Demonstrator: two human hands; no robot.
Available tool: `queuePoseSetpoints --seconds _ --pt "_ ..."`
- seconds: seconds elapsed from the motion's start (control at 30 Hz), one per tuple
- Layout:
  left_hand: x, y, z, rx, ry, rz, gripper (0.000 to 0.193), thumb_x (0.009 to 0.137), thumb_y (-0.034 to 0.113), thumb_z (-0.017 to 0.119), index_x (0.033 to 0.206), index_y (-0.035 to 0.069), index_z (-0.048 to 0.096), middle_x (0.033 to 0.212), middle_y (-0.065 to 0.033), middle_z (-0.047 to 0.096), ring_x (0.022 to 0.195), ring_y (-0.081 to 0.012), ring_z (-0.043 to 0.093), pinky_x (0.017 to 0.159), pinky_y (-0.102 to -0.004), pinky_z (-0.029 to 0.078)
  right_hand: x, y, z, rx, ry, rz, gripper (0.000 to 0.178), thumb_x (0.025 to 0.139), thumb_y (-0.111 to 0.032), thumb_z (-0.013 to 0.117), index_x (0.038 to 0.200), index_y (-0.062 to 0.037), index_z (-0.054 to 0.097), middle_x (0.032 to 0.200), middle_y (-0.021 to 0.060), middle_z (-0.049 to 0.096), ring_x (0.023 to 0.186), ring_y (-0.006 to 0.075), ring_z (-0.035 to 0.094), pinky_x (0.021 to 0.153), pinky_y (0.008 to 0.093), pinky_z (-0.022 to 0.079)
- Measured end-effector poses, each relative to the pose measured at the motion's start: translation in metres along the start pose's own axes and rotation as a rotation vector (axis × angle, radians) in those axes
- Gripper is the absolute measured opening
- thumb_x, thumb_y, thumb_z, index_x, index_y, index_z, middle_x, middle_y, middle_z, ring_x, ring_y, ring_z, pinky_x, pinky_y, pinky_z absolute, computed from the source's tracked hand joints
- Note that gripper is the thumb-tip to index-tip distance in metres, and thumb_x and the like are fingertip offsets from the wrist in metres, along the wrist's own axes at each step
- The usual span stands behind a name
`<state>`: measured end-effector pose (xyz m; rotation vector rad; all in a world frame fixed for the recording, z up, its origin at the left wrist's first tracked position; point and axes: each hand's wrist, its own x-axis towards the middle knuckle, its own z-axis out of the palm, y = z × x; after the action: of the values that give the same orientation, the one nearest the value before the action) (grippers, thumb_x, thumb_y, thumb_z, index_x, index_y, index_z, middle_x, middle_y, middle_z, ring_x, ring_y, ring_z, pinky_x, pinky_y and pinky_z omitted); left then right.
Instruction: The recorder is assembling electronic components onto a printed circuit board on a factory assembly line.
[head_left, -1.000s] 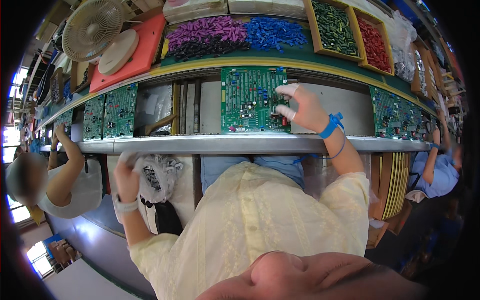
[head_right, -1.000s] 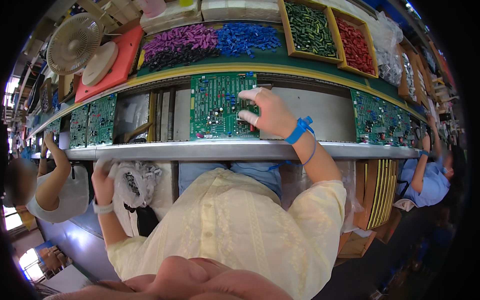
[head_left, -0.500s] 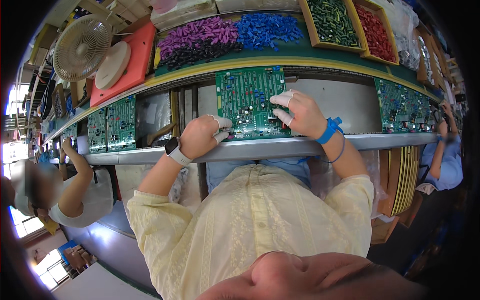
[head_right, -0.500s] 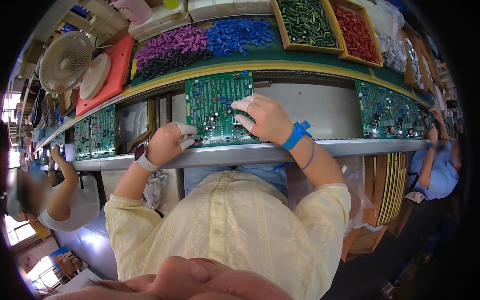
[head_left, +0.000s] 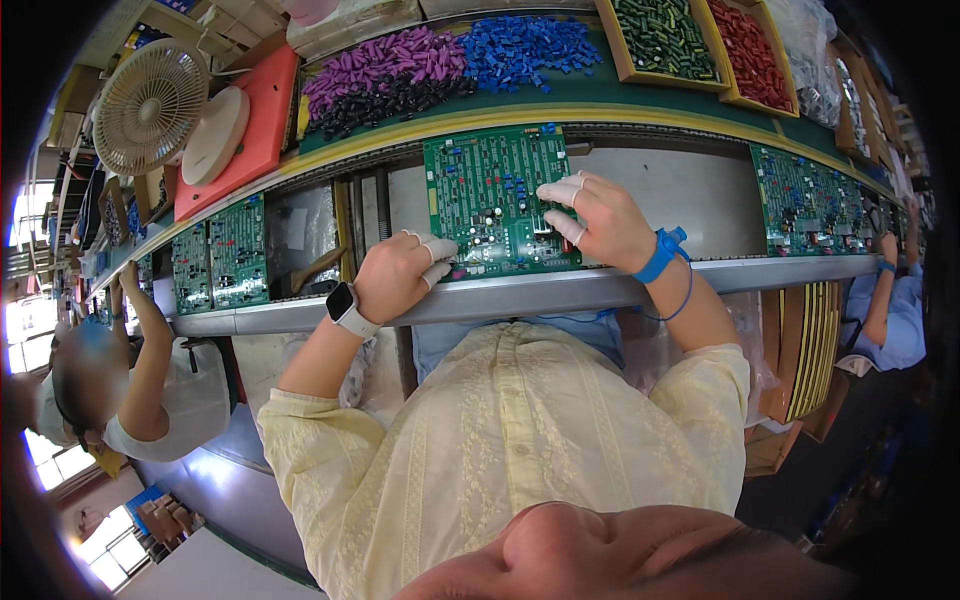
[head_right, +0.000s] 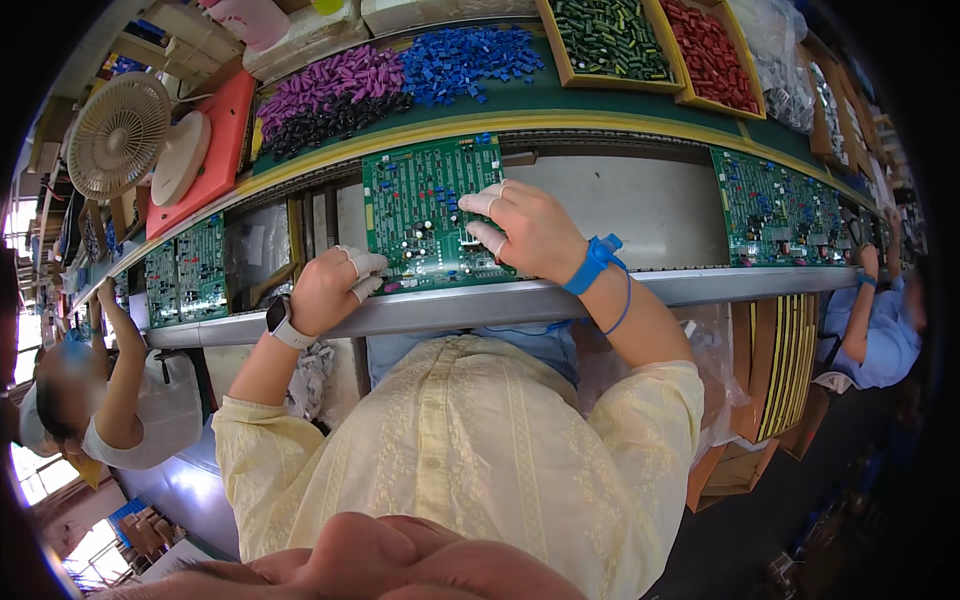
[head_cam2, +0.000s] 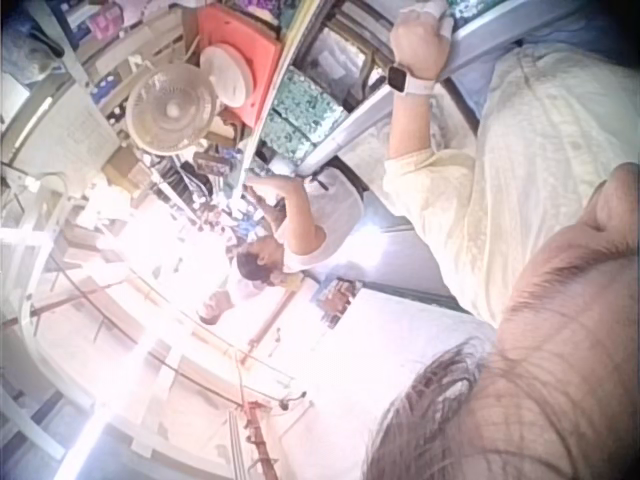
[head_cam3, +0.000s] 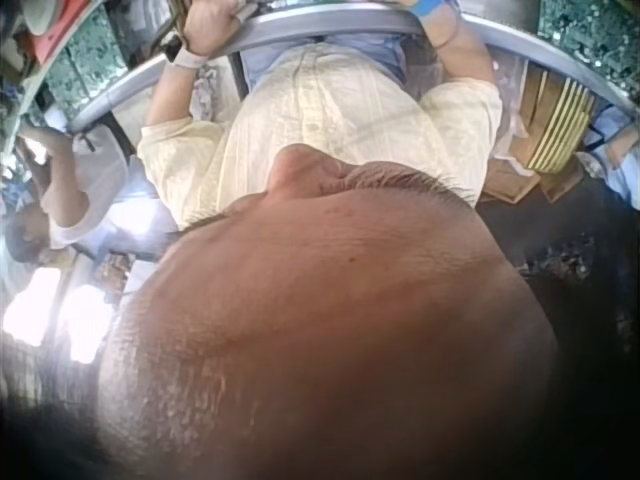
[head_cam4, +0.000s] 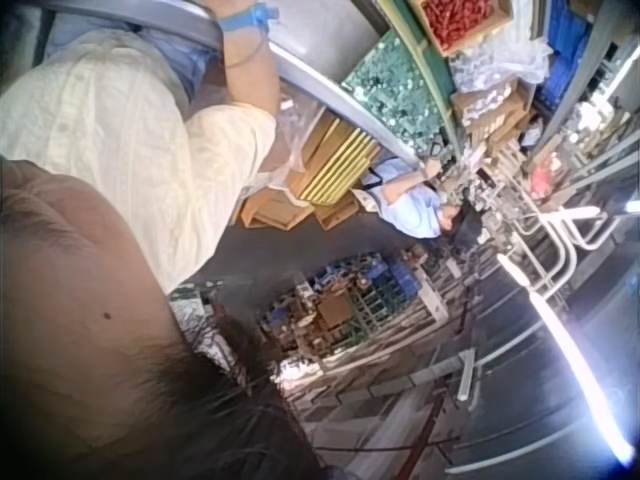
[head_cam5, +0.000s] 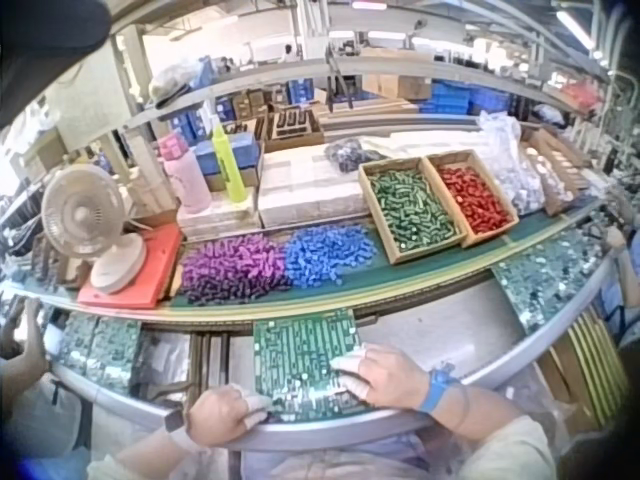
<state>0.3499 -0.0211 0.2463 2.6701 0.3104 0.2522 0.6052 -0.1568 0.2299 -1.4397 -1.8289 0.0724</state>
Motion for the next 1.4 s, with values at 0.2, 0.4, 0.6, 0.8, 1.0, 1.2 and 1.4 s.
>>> queuePoseSetpoints --seconds 0.2,0.4,0.6,0.8,1.0,1.2,1.4 --pt "-0.002 -0.004 0.004 0.017 0.025 0.034 0.02 0.072 0.011 0.065 0.091 0.009 0.062 0.075 -0.0077 0.06 0.072 -0.026 0.057 0.063 -0.0371 0.048 0.0 0.002 0.0 -0.007 -0.003 0.003 0.024 0.073 -0.011 0.066 0.096 -0.0056 0.061 0.084 0.0092 0.062 0.076 0.0262 0.058 0.067 0.0348 0.048" --pt "-0.004 -0.003 0.002 0.033 0.022 0.045 0.021 0.073 0.011 0.065 0.093 0.009 0.063 0.079 -0.0088 0.061 0.075 -0.0268 0.058 0.067 -0.0361 0.048 0.006 -0.004 -0.004 0.012 -0.052 0.056 0.025 0.073 -0.009 0.066 0.097 -0.0047 0.061 0.087 0.0109 0.062 0.079 0.0287 0.058 0.071 0.036 0.048" --pt "0.0 -0.013 -0.022 -0.083 -0.063 0.028 0.03 0.079 0.019 0.062 0.107 0.011 0.061 0.093 -0.0113 0.062 0.084 -0.0302 0.058 0.075 -0.037 0.047 0.04 -0.019 -0.027 -0.018 -0.08 0.023 0.024 0.075 -0.011 0.065 0.098 -0.0061 0.061 0.09 0.0119 0.061 0.085 0.03 0.057 0.075 0.0372 0.046" --pt "0.027 -0.054 -0.042 -0.19 0.209 -0.101 0.032 0.078 0.018 0.062 0.109 0.01 0.06 0.08 -0.0123 0.06 0.074 -0.0304 0.058 0.067 -0.0383 0.047 0.153 -0.001 -0.023 -0.143 -0.269 -0.051 0.018 0.079 -0.009 0.058 0.096 -0.0038 0.061 0.092 0.0143 0.061 0.088 0.0304 0.058 0.077 0.0356 0.047" --pt "0.016 -0.092 -0.018 -0.046 0.401 0.033 0.027 0.078 0.019 0.061 0.103 0.011 0.06 0.08 -0.0098 0.062 0.075 -0.0275 0.06 0.063 -0.0378 0.049 0.306 0.097 0.004 -0.378 -0.336 0.489 0.024 0.078 -0.011 0.05 0.097 -0.0093 0.065 0.091 0.0177 0.064 0.088 0.0339 0.059 0.079 0.0426 0.046" --pt "0.014 -0.089 -0.012 0.107 0.336 0.097 0.032 0.076 0.027 0.063 0.105 0.015 0.058 0.068 -0.0046 0.056 0.064 -0.023 0.059 0.054 -0.0341 0.048 0.397 0.222 0.045 -0.496 -0.106 0.231 0.028 0.076 -0.017 0.053 0.099 -0.0094 0.066 0.098 0.0198 0.062 0.095 0.0351 0.058 0.086 0.0419 0.044" --pt "0.016 -0.091 -0.002 -0.062 0.303 0.098 0.031 0.078 0.025 0.061 0.106 0.014 0.059 0.068 -0.0053 0.054 0.064 -0.0237 0.057 0.054 -0.0364 0.046 0.43 0.272 0.057 -0.639 -0.141 0.197 0.028 0.079 -0.024 0.053 0.097 -0.0043 0.063 0.097 0.0235 0.06 0.095 0.0407 0.056 0.081 0.0473 0.044"
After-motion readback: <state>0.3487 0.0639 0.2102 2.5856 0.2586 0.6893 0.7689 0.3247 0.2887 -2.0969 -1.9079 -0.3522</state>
